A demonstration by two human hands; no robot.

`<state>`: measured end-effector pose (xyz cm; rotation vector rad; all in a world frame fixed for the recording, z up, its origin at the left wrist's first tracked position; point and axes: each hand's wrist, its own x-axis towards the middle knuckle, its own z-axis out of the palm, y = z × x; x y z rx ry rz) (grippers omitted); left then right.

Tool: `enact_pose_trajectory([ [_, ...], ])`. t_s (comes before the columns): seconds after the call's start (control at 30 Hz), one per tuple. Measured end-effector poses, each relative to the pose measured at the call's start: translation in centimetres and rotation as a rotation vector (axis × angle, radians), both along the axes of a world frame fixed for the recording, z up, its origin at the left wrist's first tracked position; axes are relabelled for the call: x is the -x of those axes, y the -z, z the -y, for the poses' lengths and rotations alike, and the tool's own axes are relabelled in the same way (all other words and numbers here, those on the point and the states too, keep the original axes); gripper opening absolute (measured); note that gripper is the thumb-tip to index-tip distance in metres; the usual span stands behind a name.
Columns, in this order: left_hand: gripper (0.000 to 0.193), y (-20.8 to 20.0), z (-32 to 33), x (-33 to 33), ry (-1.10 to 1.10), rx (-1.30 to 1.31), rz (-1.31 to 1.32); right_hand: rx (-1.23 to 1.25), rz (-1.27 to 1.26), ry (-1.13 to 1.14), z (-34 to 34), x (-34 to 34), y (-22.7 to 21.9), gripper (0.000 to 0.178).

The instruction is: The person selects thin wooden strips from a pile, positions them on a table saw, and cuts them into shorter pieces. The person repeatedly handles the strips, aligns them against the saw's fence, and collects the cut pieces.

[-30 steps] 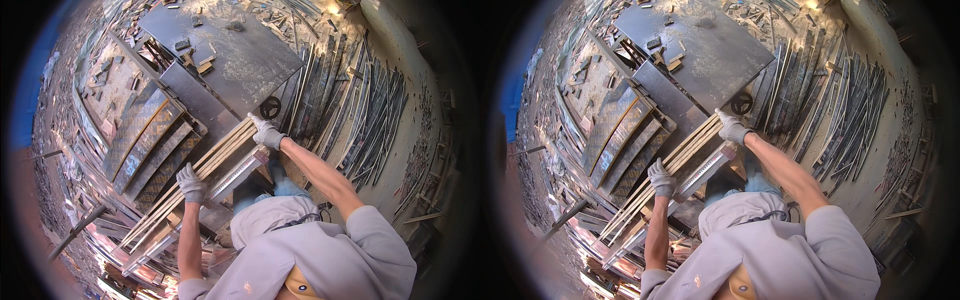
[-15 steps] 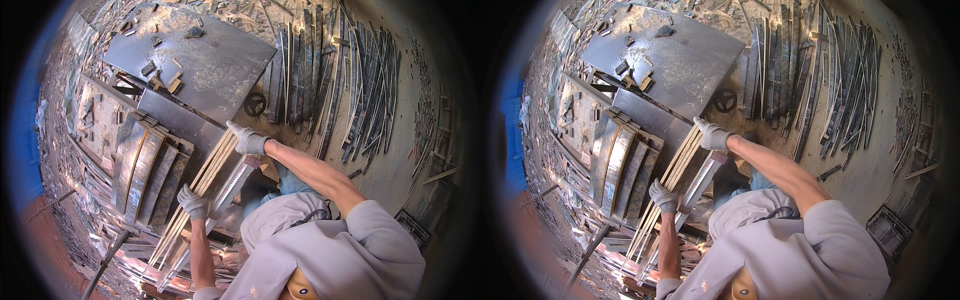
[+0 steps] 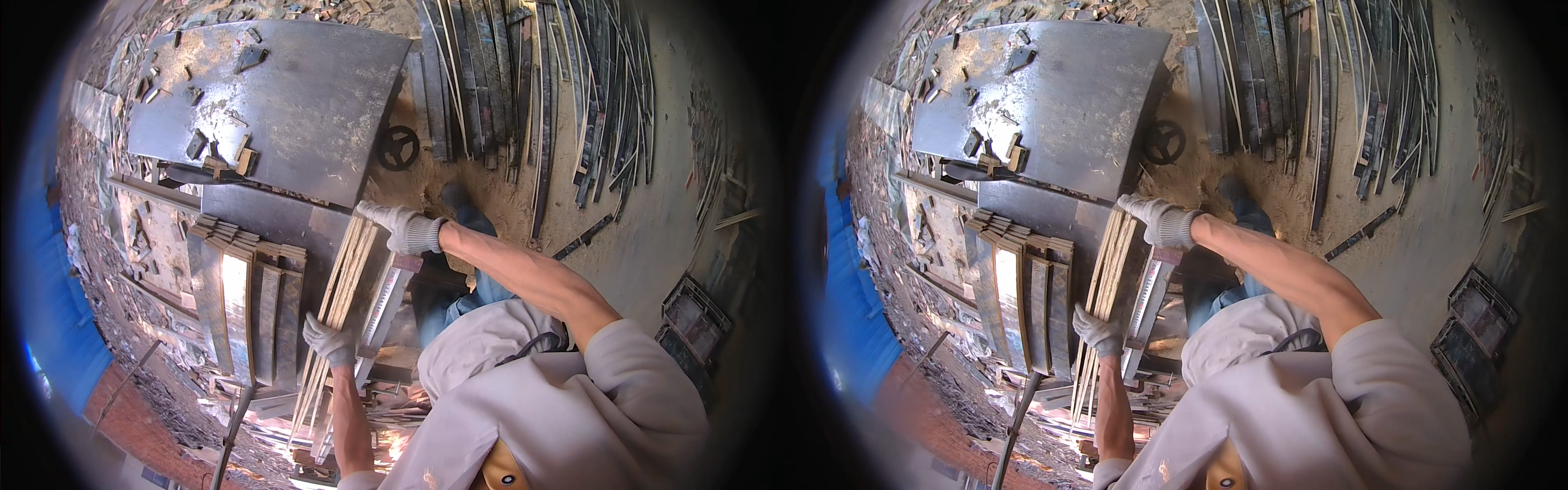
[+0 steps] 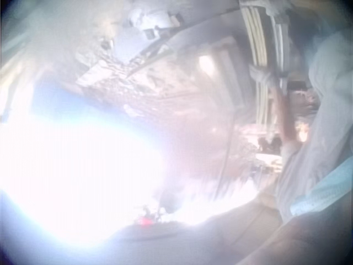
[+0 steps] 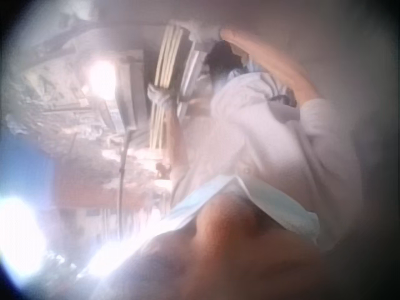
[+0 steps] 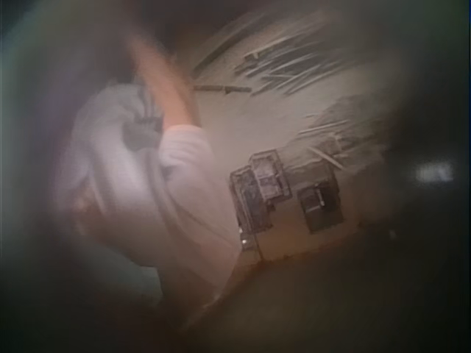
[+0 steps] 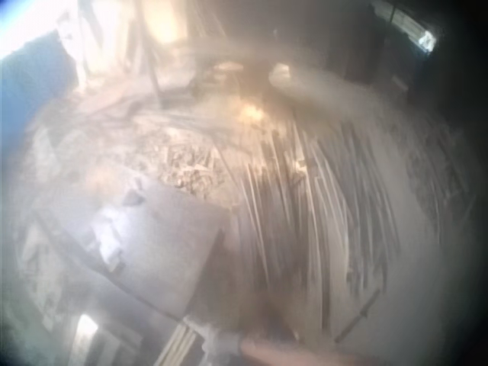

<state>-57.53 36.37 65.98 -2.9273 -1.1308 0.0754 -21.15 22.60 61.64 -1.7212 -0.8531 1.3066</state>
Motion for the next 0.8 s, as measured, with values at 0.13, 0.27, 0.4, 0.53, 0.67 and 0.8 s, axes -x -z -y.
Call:
enact_pose_trajectory([
  [0.13,0.121,-0.1,0.0,0.0,0.025,-0.011,-0.001,0.06,-0.082,-0.007,-0.3,-0.1,-0.2,0.096],
  [0.27,0.116,-0.1,-0.3,0.0,0.022,-0.01,-0.011,0.017,0.203,-0.088,-0.3,-0.5,-1.0,0.096],
  [0.4,0.109,0.2,-0.3,0.0,0.058,-0.022,0.032,0.087,-0.451,0.132,0.3,-3.0,1.4,0.09],
  [0.53,0.096,0.5,-0.4,0.3,0.044,-0.005,0.045,-0.078,-0.725,0.67,2.3,-4.8,3.8,0.076],
  [0.67,0.083,0.9,-0.5,1.0,0.018,0.063,0.017,-0.063,0.175,0.455,3.4,-2.7,1.0,0.059],
  [0.8,0.073,1.1,-0.6,1.6,-0.054,0.165,-0.007,-0.376,0.586,0.152,0.3,3.6,-5.0,0.04],
])
